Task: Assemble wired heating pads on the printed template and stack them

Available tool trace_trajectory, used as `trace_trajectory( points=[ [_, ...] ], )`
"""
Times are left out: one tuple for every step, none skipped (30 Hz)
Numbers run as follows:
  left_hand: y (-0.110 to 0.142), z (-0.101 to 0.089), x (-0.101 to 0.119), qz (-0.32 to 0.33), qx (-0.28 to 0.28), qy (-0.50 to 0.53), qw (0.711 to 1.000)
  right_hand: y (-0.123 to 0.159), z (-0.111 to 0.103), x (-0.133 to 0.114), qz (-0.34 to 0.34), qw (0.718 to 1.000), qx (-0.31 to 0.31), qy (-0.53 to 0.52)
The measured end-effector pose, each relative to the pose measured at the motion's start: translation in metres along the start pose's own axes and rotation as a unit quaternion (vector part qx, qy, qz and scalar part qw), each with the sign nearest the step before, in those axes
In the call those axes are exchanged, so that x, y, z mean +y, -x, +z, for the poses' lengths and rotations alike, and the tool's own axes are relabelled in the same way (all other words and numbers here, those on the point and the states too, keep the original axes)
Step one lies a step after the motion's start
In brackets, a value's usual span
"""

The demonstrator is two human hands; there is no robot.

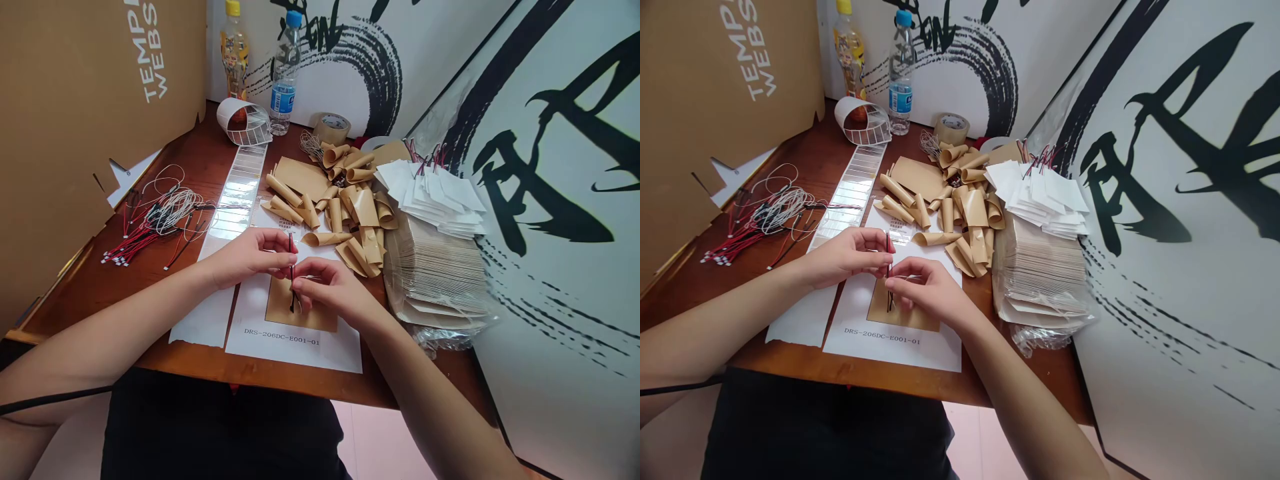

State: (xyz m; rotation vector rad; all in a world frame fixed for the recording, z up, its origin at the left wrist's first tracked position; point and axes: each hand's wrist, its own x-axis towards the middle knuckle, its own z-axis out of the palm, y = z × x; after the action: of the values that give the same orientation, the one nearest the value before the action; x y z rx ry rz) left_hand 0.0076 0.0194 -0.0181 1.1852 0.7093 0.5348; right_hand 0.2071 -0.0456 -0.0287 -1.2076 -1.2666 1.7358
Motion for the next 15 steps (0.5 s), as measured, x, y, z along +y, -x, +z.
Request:
trace_trajectory(
  points=[
    [0.000,0.000,0.001,-0.003,0.005,-0.002,1.000,0.001,0.002,-0.001,0.006,1.000,-0.002,0.005],
    [0.000,0.001,0.001,-0.004,0.010,-0.004,1.000,0.002,0.003,-0.002,0.014,1.000,-0.002,0.011],
    [0.000,0.001,0.002,-0.004,0.015,-0.005,1.000,0.003,0.003,-0.003,0.022,1.000,-0.001,0.017],
    [-0.001,0.001,0.002,-0.004,0.020,-0.004,1.000,0.003,0.004,-0.004,0.027,0.999,0.000,0.022],
    [-0.001,0.000,0.002,-0.004,0.023,-0.001,1.000,0.004,0.004,-0.005,0.030,0.999,0.001,0.027],
    [-0.001,0.000,0.003,-0.005,0.024,0.004,1.000,0.004,0.003,-0.005,0.029,0.999,0.000,0.034],
    [-0.001,0.000,0.003,-0.007,0.024,0.010,1.000,0.004,0.002,-0.005,0.026,0.999,0.000,0.041],
    [-0.001,0.000,0.003,-0.011,0.024,0.017,1.000,0.004,0.001,-0.005,0.020,0.999,-0.001,0.048],
    [-0.001,-0.001,0.003,-0.014,0.025,0.023,0.999,0.004,0.000,-0.004,0.012,0.999,0.001,0.052],
    [-0.001,-0.001,0.003,-0.015,0.026,0.027,0.999,0.004,-0.002,-0.004,0.003,0.999,0.005,0.052],
    [0.000,-0.002,0.004,-0.016,0.028,0.028,0.999,0.004,-0.003,-0.004,-0.005,0.999,0.011,0.049],
    [0.000,-0.003,0.005,-0.016,0.031,0.028,0.999,0.004,-0.005,-0.003,-0.014,0.999,0.018,0.045],
    [0.000,-0.004,0.005,-0.015,0.032,0.027,0.999,0.004,-0.006,-0.003,-0.022,0.999,0.026,0.041],
    [0.001,-0.004,0.006,-0.014,0.033,0.025,0.999,0.004,-0.007,-0.003,-0.029,0.998,0.033,0.039],
    [0.001,-0.005,0.007,-0.012,0.032,0.021,0.999,0.004,-0.007,-0.003,-0.036,0.998,0.038,0.039]
  ],
)
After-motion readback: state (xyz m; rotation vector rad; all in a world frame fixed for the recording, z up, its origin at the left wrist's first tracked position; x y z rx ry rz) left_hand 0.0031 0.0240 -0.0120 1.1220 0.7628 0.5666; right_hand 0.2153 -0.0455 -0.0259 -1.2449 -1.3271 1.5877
